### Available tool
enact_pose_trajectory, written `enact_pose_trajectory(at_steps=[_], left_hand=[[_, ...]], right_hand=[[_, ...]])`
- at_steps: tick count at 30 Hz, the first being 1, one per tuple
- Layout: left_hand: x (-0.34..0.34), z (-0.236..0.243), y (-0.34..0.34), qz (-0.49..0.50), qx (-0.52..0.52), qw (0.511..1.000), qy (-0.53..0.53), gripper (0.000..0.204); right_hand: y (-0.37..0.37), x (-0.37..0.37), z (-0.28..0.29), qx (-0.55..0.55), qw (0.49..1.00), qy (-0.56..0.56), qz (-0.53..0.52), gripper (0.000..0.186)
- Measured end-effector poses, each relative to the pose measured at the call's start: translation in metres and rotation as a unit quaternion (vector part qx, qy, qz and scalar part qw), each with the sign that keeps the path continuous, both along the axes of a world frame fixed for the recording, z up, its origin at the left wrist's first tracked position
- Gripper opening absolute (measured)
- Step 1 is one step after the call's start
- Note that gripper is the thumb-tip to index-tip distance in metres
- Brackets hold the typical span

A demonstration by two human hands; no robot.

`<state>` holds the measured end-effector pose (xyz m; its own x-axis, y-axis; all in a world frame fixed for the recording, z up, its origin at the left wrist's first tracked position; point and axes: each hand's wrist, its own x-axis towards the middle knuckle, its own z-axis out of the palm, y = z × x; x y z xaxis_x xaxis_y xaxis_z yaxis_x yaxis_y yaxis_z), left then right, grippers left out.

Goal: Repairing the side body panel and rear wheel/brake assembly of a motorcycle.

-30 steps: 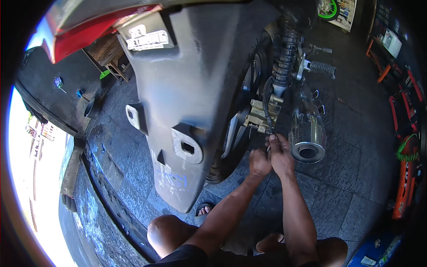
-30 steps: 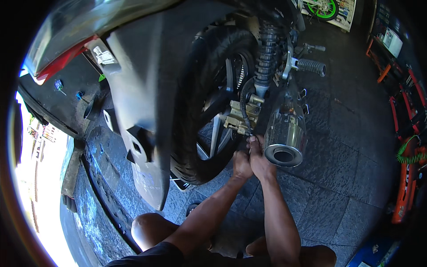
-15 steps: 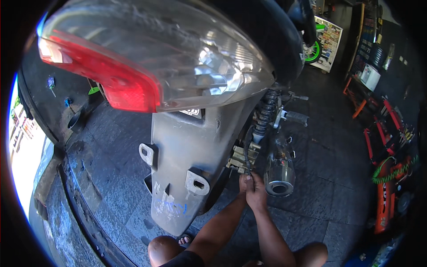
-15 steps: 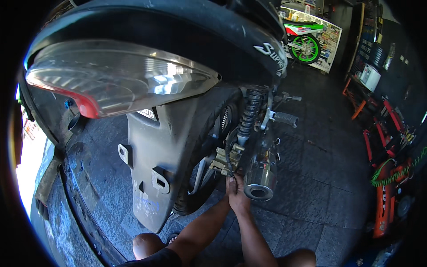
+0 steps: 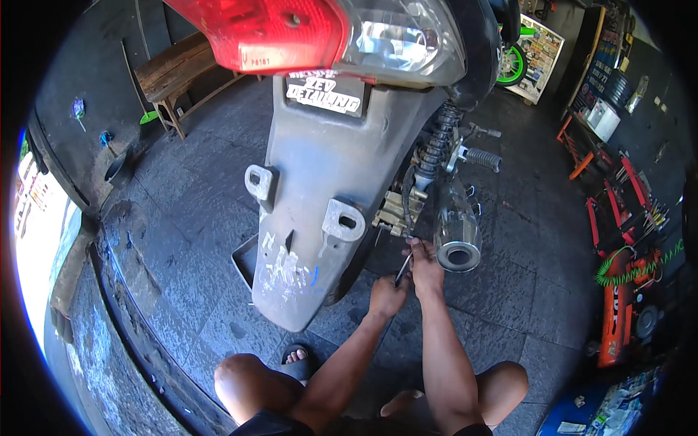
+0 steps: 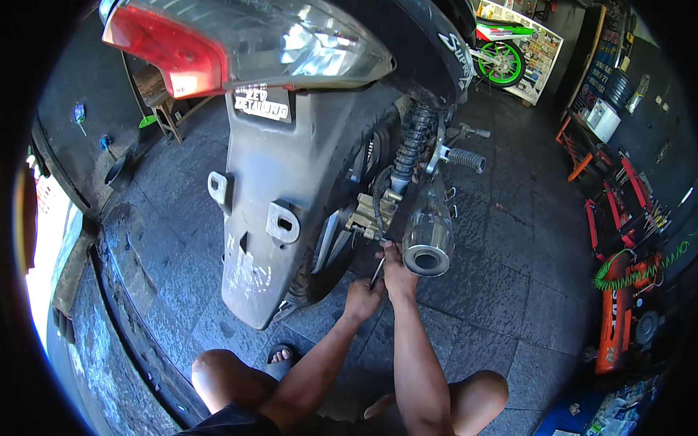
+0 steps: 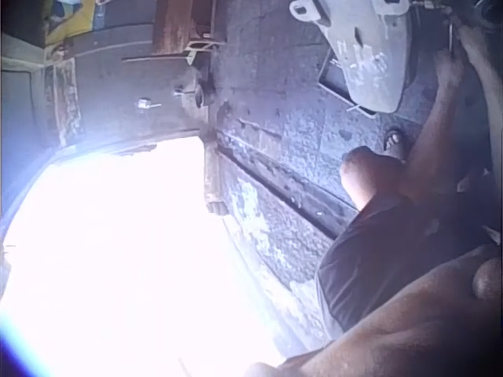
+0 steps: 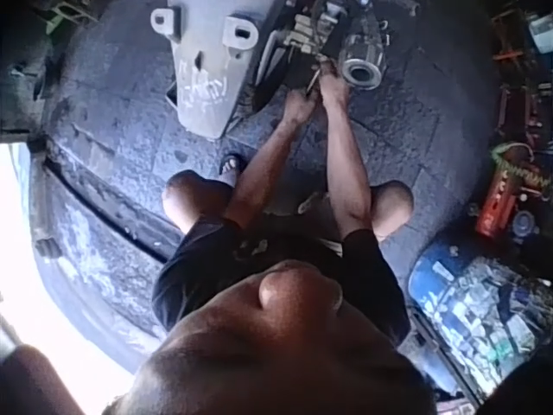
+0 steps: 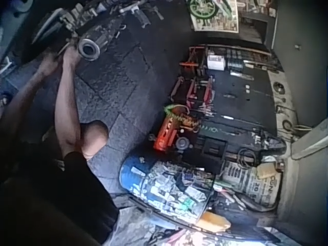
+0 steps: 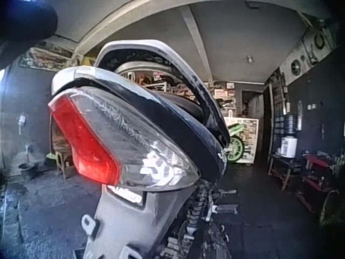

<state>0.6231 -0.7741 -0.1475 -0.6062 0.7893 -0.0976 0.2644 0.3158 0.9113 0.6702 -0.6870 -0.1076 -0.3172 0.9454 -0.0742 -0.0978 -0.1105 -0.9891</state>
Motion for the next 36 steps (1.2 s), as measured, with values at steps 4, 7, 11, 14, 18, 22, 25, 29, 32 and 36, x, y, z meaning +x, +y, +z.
enact_pose_trajectory(at_steps=[4,7,11,14,18,22,25,29,32,36], left_hand=[[0.004,0.025,-0.013,-0.002,0.014,1.0,0.001,0.034],[0.001,0.037,-0.019,-0.003,0.02,1.0,0.0,0.033],[-0.005,0.045,-0.024,-0.004,0.016,1.0,0.023,0.034],[-0.005,0.059,-0.028,0.022,0.04,0.998,0.046,0.032],[-0.009,0.077,-0.03,0.028,0.019,0.999,0.032,0.035],[-0.011,0.081,-0.033,0.021,0.005,0.998,0.061,0.037],[-0.011,0.088,-0.036,0.013,-0.008,0.997,0.078,0.037],[-0.009,0.095,-0.039,0.008,-0.021,0.995,0.1,0.036],[-0.009,0.088,-0.039,0.021,-0.031,0.993,0.115,0.035],[-0.005,0.095,-0.041,0.033,-0.045,0.991,0.121,0.035]], right_hand=[[-0.003,-0.003,0.011,-0.04,0.998,0.019,-0.043,0.018],[-0.009,-0.003,0.017,-0.083,0.996,0.026,-0.006,0.016],[-0.006,-0.002,0.021,-0.093,0.995,0.016,-0.006,0.014],[-0.003,-0.002,0.02,-0.117,0.993,0.013,-0.002,0.013],[-0.003,-0.004,0.02,-0.131,0.991,0.042,0.008,0.013],[0.0,-0.002,0.021,-0.142,0.988,0.052,0.011,0.014],[0.0,-0.002,0.026,-0.149,0.988,0.02,0.022,0.015],[-0.001,-0.002,0.027,-0.146,0.989,0.014,0.019,0.016],[-0.003,-0.002,0.03,-0.132,0.991,0.015,0.024,0.02],[-0.001,0.0,0.031,-0.158,0.987,0.001,0.04,0.018]])
